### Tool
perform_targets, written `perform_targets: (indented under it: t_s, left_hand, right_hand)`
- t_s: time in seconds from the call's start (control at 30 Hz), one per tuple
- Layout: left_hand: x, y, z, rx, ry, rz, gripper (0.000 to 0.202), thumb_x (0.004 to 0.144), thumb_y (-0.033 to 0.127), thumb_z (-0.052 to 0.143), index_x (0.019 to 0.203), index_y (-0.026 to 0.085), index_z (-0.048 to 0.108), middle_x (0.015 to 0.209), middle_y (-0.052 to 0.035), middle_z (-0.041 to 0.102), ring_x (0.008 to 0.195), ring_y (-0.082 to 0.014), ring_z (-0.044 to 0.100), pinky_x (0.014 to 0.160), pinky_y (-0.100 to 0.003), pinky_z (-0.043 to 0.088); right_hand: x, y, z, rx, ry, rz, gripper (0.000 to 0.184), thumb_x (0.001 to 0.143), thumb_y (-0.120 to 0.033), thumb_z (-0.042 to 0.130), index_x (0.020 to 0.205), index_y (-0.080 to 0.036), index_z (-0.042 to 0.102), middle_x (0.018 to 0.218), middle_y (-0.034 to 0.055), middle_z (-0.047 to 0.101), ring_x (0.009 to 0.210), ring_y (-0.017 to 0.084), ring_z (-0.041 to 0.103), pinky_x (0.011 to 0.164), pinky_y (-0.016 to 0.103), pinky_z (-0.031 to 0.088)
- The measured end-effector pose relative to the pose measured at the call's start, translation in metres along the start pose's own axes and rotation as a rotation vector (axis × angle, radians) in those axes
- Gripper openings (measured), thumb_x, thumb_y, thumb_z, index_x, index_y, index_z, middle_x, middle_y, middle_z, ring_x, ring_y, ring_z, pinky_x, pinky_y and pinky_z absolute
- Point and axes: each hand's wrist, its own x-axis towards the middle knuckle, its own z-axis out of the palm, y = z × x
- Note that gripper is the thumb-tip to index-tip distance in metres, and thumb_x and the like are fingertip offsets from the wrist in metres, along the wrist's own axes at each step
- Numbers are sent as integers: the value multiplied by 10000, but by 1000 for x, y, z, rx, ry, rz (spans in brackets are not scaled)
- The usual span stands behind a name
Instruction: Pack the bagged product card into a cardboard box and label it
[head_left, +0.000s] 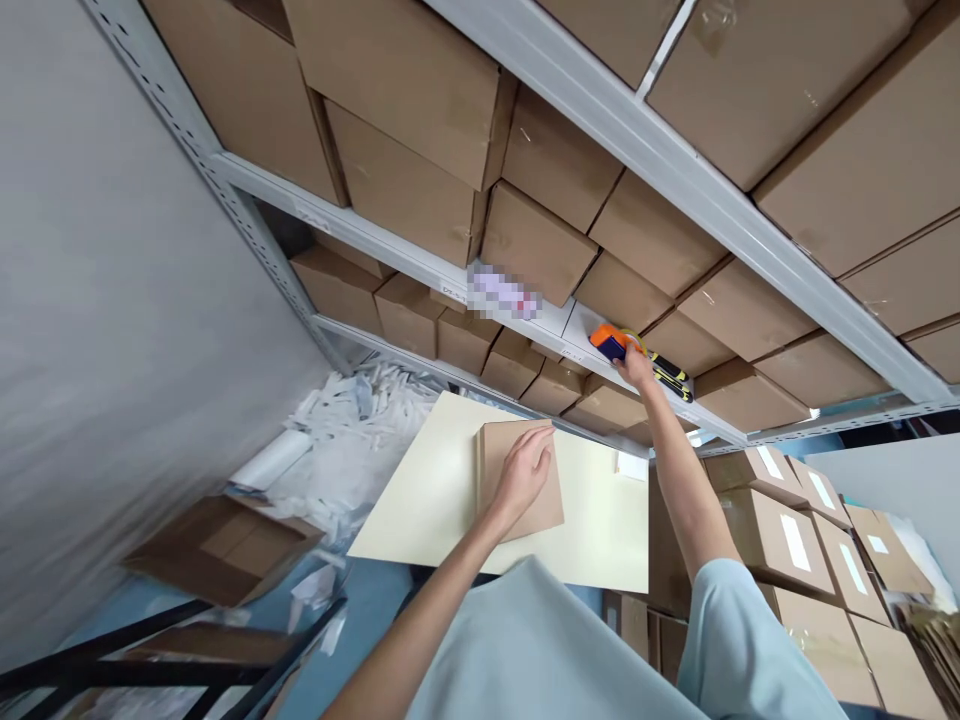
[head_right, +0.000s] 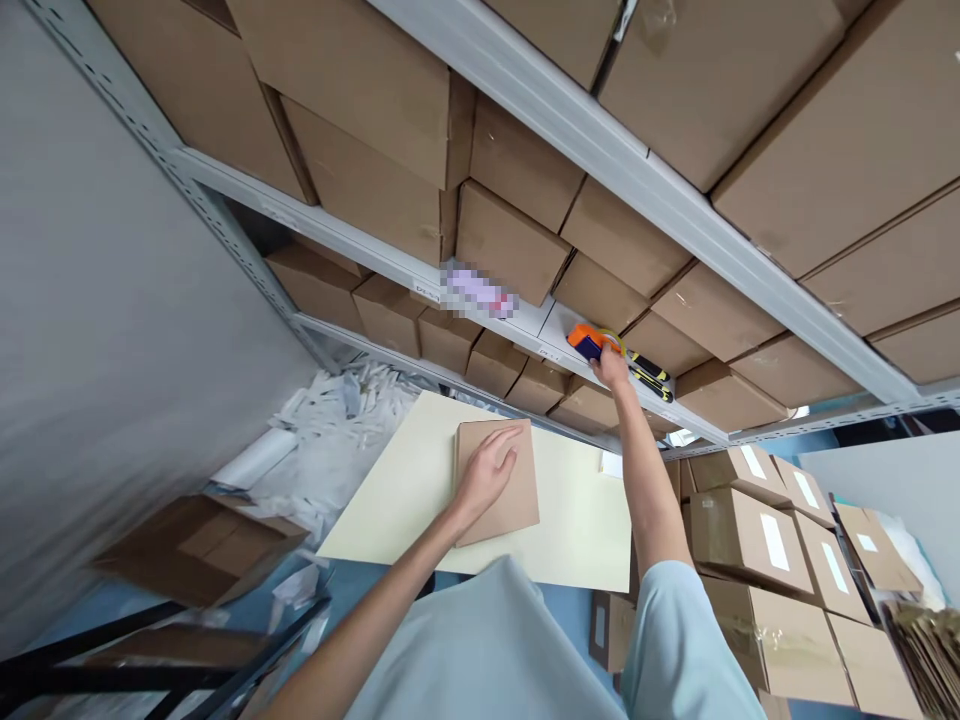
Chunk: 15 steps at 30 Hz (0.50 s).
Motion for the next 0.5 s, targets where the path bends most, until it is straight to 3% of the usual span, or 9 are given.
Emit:
perform_targets:
  t_s: [0.1, 0.2, 0.27, 0.33, 0.5]
  left_hand:
    - [-11, -1, -5, -29, -21, -32, 389, 1037, 211, 523, 1351, 279, 742, 1347, -87, 770, 1303, -255, 720, 1169, -450, 586]
    - [-15, 7, -9, -62, -31, -38, 370, 1047, 226, 525, 1348, 274, 736, 1342, -85, 771, 1300, -253, 720, 1165, -436, 583]
    - [-20, 15, -10, -79, -35, -46, 346, 1060, 262, 540, 1348, 279, 732, 1346, -85, 768, 1296, -257, 722, 1156, -430, 584]
    - [-27, 26, -8, -94, -38, -47, 328, 1067, 306, 564, 1351, 282, 726, 1346, -87, 762, 1277, -262, 729, 1142, -427, 592]
    - [-63, 62, 13, -91, -35, 33, 284, 1069, 381, 638, 1323, 295, 731, 1266, -93, 757, 1211, -251, 743, 1096, -395, 616]
  right_hand:
    - [-11, -7, -8, 22, 19, 32, 533, 906, -344, 708, 1363, -108, 566, 1271, 279, 735, 1261, 450, 686, 1135, 644, 488]
    - [-57, -17, -3, 216, 128, -3, 591, 944, -471, 660, 1386, -95, 549, 1352, 281, 705, 1286, 416, 674, 1138, 610, 510]
    - [-109, -25, 9, 453, 191, -10, 601, 970, -587, 592, 1343, -117, 575, 1337, 244, 723, 1259, 367, 689, 1113, 557, 548]
    - [-170, -34, 23, 734, 161, -8, 604, 969, -657, 572, 1318, -165, 605, 1341, 186, 745, 1261, 323, 702, 1105, 502, 568]
    - [-305, -59, 47, 1267, 82, 138, 496, 943, -618, 677, 1260, -237, 674, 1286, 128, 790, 1223, 295, 750, 1081, 492, 601]
